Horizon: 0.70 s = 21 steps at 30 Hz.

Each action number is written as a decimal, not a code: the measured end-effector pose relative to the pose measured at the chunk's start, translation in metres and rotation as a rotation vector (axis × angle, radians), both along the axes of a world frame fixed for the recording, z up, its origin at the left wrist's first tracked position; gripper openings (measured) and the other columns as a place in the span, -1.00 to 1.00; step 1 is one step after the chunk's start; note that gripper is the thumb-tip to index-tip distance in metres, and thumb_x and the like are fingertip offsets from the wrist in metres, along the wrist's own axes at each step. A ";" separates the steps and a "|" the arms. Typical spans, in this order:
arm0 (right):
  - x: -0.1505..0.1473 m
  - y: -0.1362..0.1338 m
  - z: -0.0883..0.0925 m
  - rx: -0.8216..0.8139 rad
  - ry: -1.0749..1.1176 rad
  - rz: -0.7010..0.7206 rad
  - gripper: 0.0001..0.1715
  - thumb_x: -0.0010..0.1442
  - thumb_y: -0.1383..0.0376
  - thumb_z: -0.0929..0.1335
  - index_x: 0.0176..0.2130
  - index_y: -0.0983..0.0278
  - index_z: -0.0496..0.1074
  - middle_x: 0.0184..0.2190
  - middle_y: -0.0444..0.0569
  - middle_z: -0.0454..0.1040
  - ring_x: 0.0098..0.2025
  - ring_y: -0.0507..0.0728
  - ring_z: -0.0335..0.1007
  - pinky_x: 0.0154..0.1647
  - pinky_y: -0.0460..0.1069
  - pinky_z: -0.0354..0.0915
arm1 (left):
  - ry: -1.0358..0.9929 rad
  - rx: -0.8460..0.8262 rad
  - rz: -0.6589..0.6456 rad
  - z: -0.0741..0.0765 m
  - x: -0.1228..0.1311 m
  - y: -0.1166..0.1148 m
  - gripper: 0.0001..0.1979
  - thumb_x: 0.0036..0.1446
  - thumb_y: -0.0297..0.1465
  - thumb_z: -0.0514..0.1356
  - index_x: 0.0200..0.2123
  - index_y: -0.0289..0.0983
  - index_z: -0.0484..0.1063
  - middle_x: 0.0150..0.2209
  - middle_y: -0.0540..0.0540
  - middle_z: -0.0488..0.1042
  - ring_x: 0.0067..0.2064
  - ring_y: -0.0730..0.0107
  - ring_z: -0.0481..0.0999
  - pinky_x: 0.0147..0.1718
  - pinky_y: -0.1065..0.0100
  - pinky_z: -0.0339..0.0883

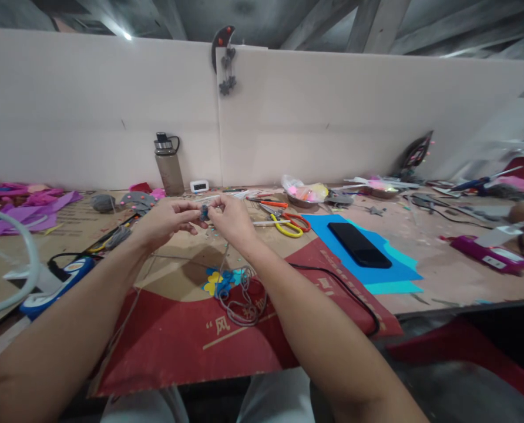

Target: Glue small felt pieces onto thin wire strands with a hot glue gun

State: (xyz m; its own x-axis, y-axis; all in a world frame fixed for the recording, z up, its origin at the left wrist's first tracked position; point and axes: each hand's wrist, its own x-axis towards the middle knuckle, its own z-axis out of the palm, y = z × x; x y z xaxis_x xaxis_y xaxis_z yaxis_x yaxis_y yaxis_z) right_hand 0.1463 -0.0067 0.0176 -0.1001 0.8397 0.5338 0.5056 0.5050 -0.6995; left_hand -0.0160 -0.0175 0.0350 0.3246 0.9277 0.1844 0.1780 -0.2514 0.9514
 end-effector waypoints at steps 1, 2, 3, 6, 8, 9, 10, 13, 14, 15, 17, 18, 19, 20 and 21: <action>0.001 -0.001 0.001 -0.005 -0.011 0.006 -0.84 0.02 0.28 0.28 -0.45 0.31 0.41 -0.62 -0.19 0.26 -0.54 -0.02 0.12 -0.47 -0.11 0.05 | -0.001 -0.016 -0.031 0.001 -0.003 0.001 -0.72 -0.10 -0.29 0.24 -0.33 -0.35 0.51 -0.34 -0.17 0.52 -0.31 0.29 0.52 -0.44 0.38 0.38; 0.002 -0.001 0.003 -0.007 -0.027 0.010 -0.85 0.01 0.29 0.28 -0.46 0.31 0.40 -0.62 -0.19 0.28 -0.53 -0.02 0.13 -0.46 -0.11 0.06 | 0.007 -0.011 -0.039 0.002 -0.006 0.002 -0.70 -0.09 -0.27 0.23 -0.30 -0.35 0.51 -0.30 -0.19 0.53 -0.28 0.28 0.52 -0.42 0.37 0.38; 0.002 -0.003 0.004 -0.005 -0.047 0.011 -0.87 0.01 0.31 0.28 -0.47 0.31 0.40 -0.61 -0.18 0.29 -0.52 -0.02 0.15 -0.44 -0.11 0.07 | 0.027 0.022 -0.018 0.002 -0.008 0.003 -0.69 -0.09 -0.27 0.23 -0.29 -0.34 0.52 -0.29 -0.19 0.53 -0.28 0.29 0.51 -0.43 0.37 0.37; 0.001 -0.006 0.006 0.025 -0.119 -0.008 -0.90 0.00 0.34 0.29 -0.47 0.31 0.41 -0.58 -0.15 0.32 -0.48 -0.01 0.18 -0.39 -0.10 0.09 | 0.185 0.193 0.104 0.001 -0.008 0.005 -0.72 -0.10 -0.29 0.23 -0.30 -0.30 0.53 -0.37 -0.11 0.53 -0.38 0.40 0.46 -0.49 0.44 0.30; 0.000 -0.006 0.005 0.054 -0.165 -0.022 -0.92 0.00 0.36 0.30 -0.45 0.31 0.42 -0.55 -0.12 0.33 -0.45 0.00 0.18 -0.37 -0.09 0.10 | 0.307 0.289 0.161 0.000 -0.004 0.003 -0.77 -0.10 -0.33 0.22 -0.35 -0.30 0.54 -0.47 -0.06 0.51 -0.48 0.47 0.41 -0.55 0.46 0.24; -0.001 -0.006 0.004 0.069 -0.184 -0.024 -0.92 0.01 0.37 0.31 -0.43 0.31 0.42 -0.53 -0.11 0.34 -0.44 0.01 0.19 -0.36 -0.08 0.11 | 0.345 0.317 0.180 0.000 -0.002 0.001 -0.80 -0.10 -0.35 0.21 -0.38 -0.31 0.53 -0.52 -0.04 0.48 -0.52 0.50 0.38 -0.57 0.47 0.22; -0.001 -0.005 0.003 0.086 -0.198 -0.022 -0.92 0.01 0.37 0.31 -0.42 0.31 0.42 -0.52 -0.11 0.34 -0.43 0.01 0.19 -0.35 -0.08 0.11 | 0.365 0.332 0.194 0.000 0.001 -0.001 -0.82 -0.09 -0.37 0.19 -0.40 -0.32 0.53 -0.56 -0.03 0.46 -0.57 0.52 0.36 -0.59 0.47 0.21; -0.003 -0.003 -0.001 0.125 -0.209 0.002 -0.91 0.04 0.38 0.30 -0.39 0.31 0.41 -0.50 -0.10 0.33 -0.41 0.02 0.19 -0.33 -0.07 0.12 | 0.342 0.312 0.219 -0.001 0.006 -0.005 -0.85 -0.09 -0.42 0.16 -0.44 -0.34 0.50 -0.62 0.00 0.42 -0.63 0.53 0.34 -0.62 0.47 0.21; -0.003 -0.003 -0.001 0.128 -0.200 0.015 -0.90 0.05 0.38 0.29 -0.37 0.31 0.41 -0.50 -0.10 0.33 -0.41 0.02 0.20 -0.33 -0.07 0.12 | 0.322 0.300 0.223 -0.002 0.007 -0.004 -0.86 -0.09 -0.43 0.15 -0.46 -0.34 0.48 -0.62 0.00 0.41 -0.63 0.53 0.35 -0.61 0.48 0.22; -0.003 -0.003 -0.002 0.126 -0.186 0.029 -0.89 0.06 0.38 0.29 -0.34 0.31 0.40 -0.49 -0.11 0.33 -0.41 0.02 0.20 -0.33 -0.07 0.13 | 0.298 0.290 0.228 -0.003 0.007 -0.004 -0.88 -0.10 -0.44 0.15 -0.47 -0.34 0.47 -0.63 0.00 0.41 -0.63 0.53 0.37 -0.61 0.48 0.23; -0.003 -0.003 -0.003 0.105 -0.141 0.058 -0.81 0.07 0.37 0.29 -0.24 0.31 0.37 -0.49 -0.12 0.33 -0.42 0.02 0.21 -0.35 -0.07 0.13 | 0.243 0.276 0.246 -0.006 0.005 0.001 -0.91 -0.13 -0.45 0.15 -0.50 -0.33 0.43 -0.63 0.01 0.40 -0.62 0.52 0.37 -0.60 0.48 0.25; -0.004 -0.003 -0.004 0.093 -0.119 0.076 -0.77 0.07 0.36 0.29 -0.20 0.32 0.35 -0.49 -0.13 0.33 -0.43 0.02 0.21 -0.36 -0.07 0.13 | 0.213 0.272 0.258 -0.009 0.003 0.004 -0.92 -0.14 -0.45 0.15 -0.50 -0.33 0.42 -0.63 0.01 0.39 -0.62 0.52 0.36 -0.60 0.48 0.25; -0.004 -0.002 -0.005 0.081 -0.101 0.091 -0.75 0.07 0.36 0.29 -0.18 0.33 0.34 -0.49 -0.13 0.33 -0.44 0.02 0.22 -0.37 -0.08 0.13 | 0.186 0.270 0.275 -0.011 0.001 0.007 -0.92 -0.15 -0.45 0.15 -0.50 -0.32 0.41 -0.63 0.02 0.39 -0.63 0.53 0.35 -0.61 0.48 0.25; -0.004 -0.002 -0.005 0.072 -0.091 0.105 -0.77 0.08 0.35 0.29 -0.20 0.33 0.35 -0.49 -0.14 0.34 -0.44 0.02 0.22 -0.37 -0.07 0.13 | 0.171 0.274 0.290 -0.013 -0.001 0.011 -0.92 -0.16 -0.44 0.15 -0.50 -0.31 0.40 -0.63 0.02 0.38 -0.63 0.53 0.33 -0.62 0.48 0.23; -0.004 -0.001 -0.006 0.063 -0.085 0.120 -0.80 0.08 0.35 0.28 -0.23 0.33 0.36 -0.50 -0.14 0.34 -0.44 0.01 0.22 -0.37 -0.07 0.13 | 0.166 0.285 0.320 -0.016 -0.004 0.014 -0.90 -0.16 -0.44 0.15 -0.48 -0.31 0.41 -0.63 0.03 0.37 -0.64 0.54 0.31 -0.64 0.48 0.20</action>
